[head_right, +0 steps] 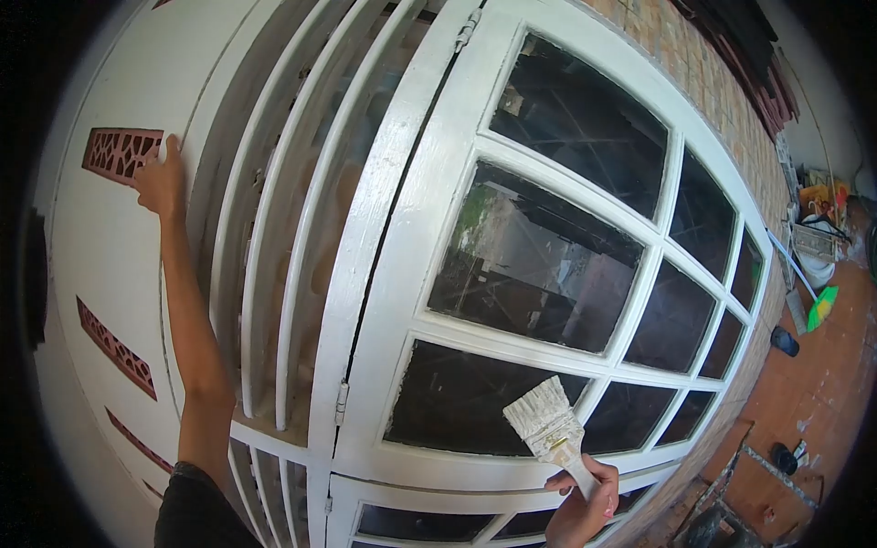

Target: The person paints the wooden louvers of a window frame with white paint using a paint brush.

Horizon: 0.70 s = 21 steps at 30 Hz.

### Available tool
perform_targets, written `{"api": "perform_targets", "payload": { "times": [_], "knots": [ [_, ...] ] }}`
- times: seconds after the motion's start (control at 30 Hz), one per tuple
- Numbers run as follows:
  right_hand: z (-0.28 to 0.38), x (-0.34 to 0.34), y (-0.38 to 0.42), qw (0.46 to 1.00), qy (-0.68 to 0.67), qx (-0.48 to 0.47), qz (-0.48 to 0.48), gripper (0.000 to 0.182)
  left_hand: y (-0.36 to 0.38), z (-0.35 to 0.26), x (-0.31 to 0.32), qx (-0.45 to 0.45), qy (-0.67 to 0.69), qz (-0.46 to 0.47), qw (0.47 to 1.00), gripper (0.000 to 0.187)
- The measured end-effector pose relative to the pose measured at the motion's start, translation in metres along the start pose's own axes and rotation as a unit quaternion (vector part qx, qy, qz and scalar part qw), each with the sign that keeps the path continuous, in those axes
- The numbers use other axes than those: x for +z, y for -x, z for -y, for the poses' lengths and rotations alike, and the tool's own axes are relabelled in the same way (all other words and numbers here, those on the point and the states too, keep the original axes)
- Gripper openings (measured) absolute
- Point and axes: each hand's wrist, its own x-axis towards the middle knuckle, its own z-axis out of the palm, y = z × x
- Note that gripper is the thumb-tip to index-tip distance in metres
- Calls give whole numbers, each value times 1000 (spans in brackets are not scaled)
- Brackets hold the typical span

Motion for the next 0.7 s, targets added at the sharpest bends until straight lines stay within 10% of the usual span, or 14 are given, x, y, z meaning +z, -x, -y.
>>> {"api": "perform_targets", "payload": {
  "times": [0.7],
  "knots": [
    [3, -11, 11, 1000, -1, 18, -10, 51, -2, 8, 9, 15, -16, -28, 999, 71]
  ]
}}
